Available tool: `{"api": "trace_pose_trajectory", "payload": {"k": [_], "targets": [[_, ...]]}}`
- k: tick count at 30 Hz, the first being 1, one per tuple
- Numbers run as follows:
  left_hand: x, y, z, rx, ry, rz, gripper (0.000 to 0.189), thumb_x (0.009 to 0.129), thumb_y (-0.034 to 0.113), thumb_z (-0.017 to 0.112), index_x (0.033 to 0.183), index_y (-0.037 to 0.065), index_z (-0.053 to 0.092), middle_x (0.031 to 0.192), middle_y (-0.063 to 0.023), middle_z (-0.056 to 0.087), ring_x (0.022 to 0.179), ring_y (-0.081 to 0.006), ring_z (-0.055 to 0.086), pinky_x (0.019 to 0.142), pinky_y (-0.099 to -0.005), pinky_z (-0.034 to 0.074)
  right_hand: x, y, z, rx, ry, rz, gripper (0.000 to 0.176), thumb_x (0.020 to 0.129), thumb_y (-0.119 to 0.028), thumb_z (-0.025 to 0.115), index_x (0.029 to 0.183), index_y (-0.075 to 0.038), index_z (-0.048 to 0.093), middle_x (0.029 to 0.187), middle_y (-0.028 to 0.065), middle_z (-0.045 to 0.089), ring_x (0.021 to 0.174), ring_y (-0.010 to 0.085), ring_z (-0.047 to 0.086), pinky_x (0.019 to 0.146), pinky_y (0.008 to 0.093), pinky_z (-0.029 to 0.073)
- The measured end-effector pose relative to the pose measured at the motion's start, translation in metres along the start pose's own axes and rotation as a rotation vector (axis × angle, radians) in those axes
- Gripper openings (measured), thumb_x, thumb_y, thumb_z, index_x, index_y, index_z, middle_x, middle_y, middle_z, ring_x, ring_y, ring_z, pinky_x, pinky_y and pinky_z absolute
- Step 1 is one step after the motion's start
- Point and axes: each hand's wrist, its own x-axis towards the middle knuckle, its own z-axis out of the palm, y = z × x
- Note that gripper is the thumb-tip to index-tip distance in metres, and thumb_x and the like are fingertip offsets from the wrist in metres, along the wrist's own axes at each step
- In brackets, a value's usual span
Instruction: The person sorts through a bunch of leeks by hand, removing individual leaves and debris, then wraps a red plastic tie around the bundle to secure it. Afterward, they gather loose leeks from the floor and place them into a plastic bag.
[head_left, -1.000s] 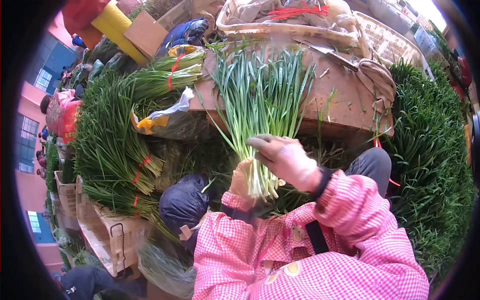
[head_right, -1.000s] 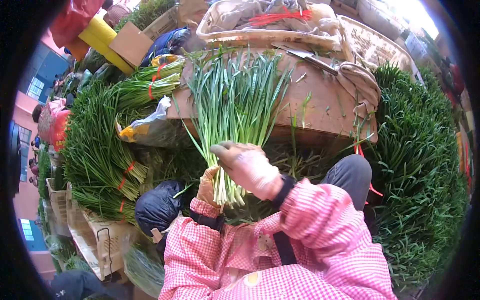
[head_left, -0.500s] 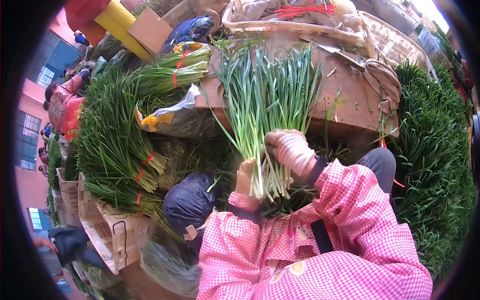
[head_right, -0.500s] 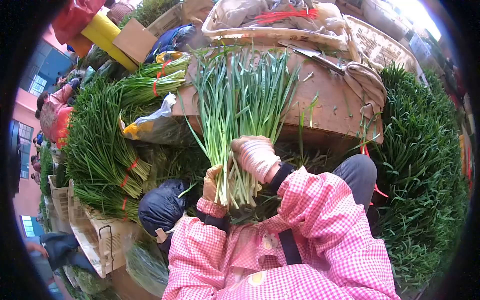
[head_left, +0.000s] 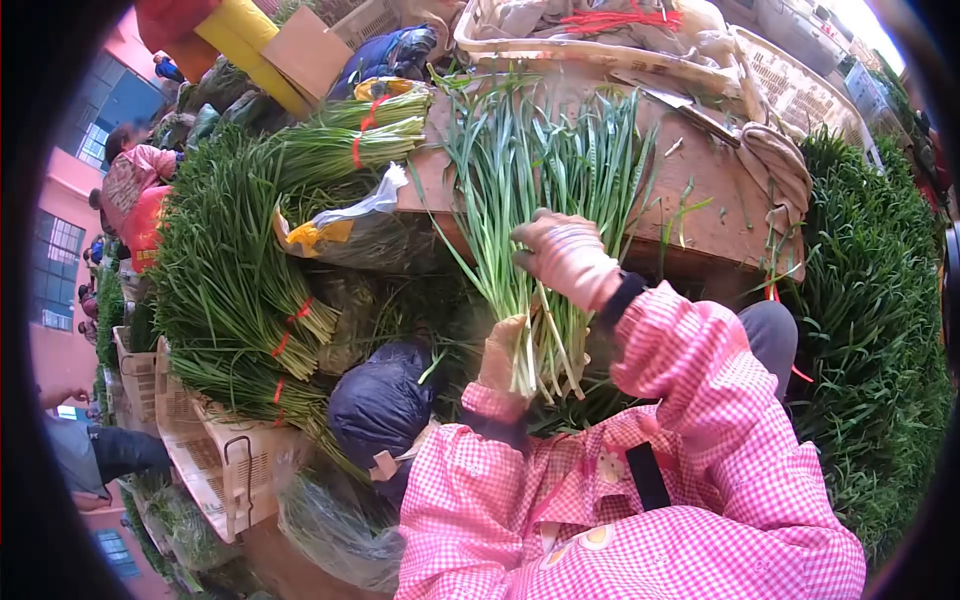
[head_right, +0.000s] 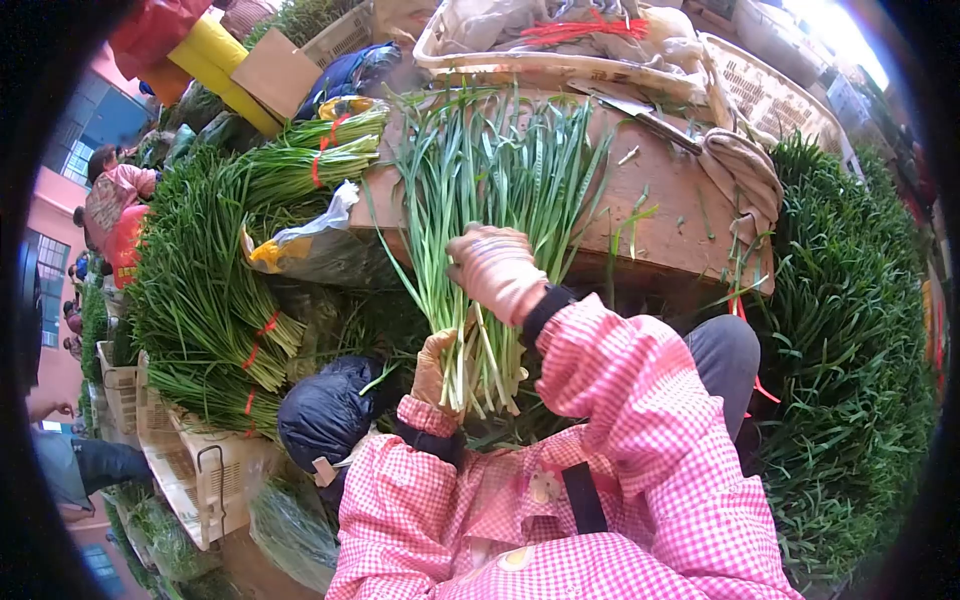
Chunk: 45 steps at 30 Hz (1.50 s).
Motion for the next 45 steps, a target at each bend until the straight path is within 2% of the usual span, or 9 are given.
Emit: {"api": "trace_pose_trajectory", "payload": {"k": [8,12,16,19,30,32,35,40,45], "targets": [[0.003,0.002,-0.009,0.011,0.041,0.109,0.05,0.082,0.026,0.052,0.126,0.002,0.046,0.122,-0.0221,0.052,0.108,-0.0369,0.053,0.091,-0.0555,0.043,0.041,0.025,0.026,-0.194,-0.036,0.265,0.012,0.072,-0.015,0.063,0.08,-0.009,0.07,0.076,0.0117,0.066,0.067,0.0264,0.065,0.058,0.0362,0.051],[0.003,0.003,-0.014,-0.133,-0.061,-0.064,0.058,0.085,0.033,0.054,0.129,-0.001,0.041,0.125,-0.0281,0.046,0.111,-0.0435,0.049,0.09,-0.0618,0.041,0.034,0.056,0.009,1.153,0.508,0.534,0.015,0.073,-0.016,0.072,0.083,-0.006,0.068,0.077,0.0047,0.066,0.068,0.0125,0.058,0.065,0.0262,0.046],[0.005,0.002,-0.023,-0.064,0.036,-0.047,0.053,0.085,0.031,0.055,0.124,-0.003,0.044,0.122,-0.0292,0.048,0.109,-0.0447,0.05,0.091,-0.0636,0.039,-0.008,0.012,-0.045,1.381,0.02,0.265,0.015,0.075,-0.015,0.071,0.085,-0.004,0.068,0.078,0.0019,0.066,0.068,0.0105,0.057,0.064,0.0267,0.047],[0.006,0.001,-0.026,-0.114,0.144,0.002,0.044,0.085,0.027,0.055,0.115,-0.004,0.051,0.114,-0.0269,0.055,0.104,-0.0435,0.054,0.09,-0.0638,0.039,-0.022,0.008,-0.016,0.66,-0.241,-0.159,0.014,0.072,-0.018,0.067,0.08,-0.007,0.068,0.074,0.0103,0.064,0.069,0.0224,0.062,0.068,0.032,0.049],[0.002,0.005,-0.021,-0.015,0.058,-0.164,0.044,0.085,0.029,0.053,0.115,-0.003,0.051,0.104,-0.0238,0.06,0.089,-0.0389,0.061,0.081,-0.0542,0.049,0.017,-0.006,0.041,-0.408,-0.143,0.038,0.014,0.072,-0.024,0.06,0.074,-0.011,0.062,0.073,0.0069,0.06,0.075,0.0272,0.061,0.065,0.0395,0.048],[0.004,0.005,-0.029,-0.012,0.025,-0.157,0.045,0.087,0.026,0.052,0.12,-0.005,0.047,0.111,-0.0269,0.056,0.096,-0.0421,0.058,0.082,-0.0584,0.048,0.021,0.019,0.029,0.148,0.304,0.059,0.013,0.076,-0.02,0.06,0.076,-0.007,0.063,0.076,0.0124,0.061,0.072,0.03,0.061,0.068,0.0375,0.049],[0.002,0.005,-0.023,0.07,0.074,-0.072,0.042,0.086,0.016,0.056,0.121,-0.004,0.044,0.112,-0.0257,0.056,0.094,-0.0409,0.059,0.078,-0.0568,0.05,0.028,0.022,0.002,0.422,0.296,0.084,0.02,0.078,-0.027,0.06,0.083,-0.007,0.063,0.083,0.0119,0.062,0.082,0.029,0.061,0.071,0.0384,0.048],[0.001,0.0,-0.015,0.169,0.155,0.037,0.037,0.082,0.009,0.06,0.116,-0.002,0.048,0.106,-0.0223,0.059,0.087,-0.0374,0.062,0.074,-0.052,0.053,0.03,0.0,0.008,-0.141,-0.199,0.075,0.029,0.075,-0.035,0.063,0.089,-0.009,0.062,0.087,0.0122,0.06,0.082,0.0308,0.06,0.071,0.0411,0.047],[0.001,-0.001,-0.01,0.288,0.21,0.104,0.038,0.081,0.007,0.06,0.116,-0.002,0.049,0.099,-0.0213,0.062,0.08,-0.0352,0.064,0.066,-0.0463,0.056,0.057,0.014,0.039,-0.257,-0.182,0.14,0.021,0.073,-0.028,0.063,0.077,-0.008,0.063,0.077,0.0136,0.063,0.076,0.0321,0.062,0.067,0.0408,0.049]]}}
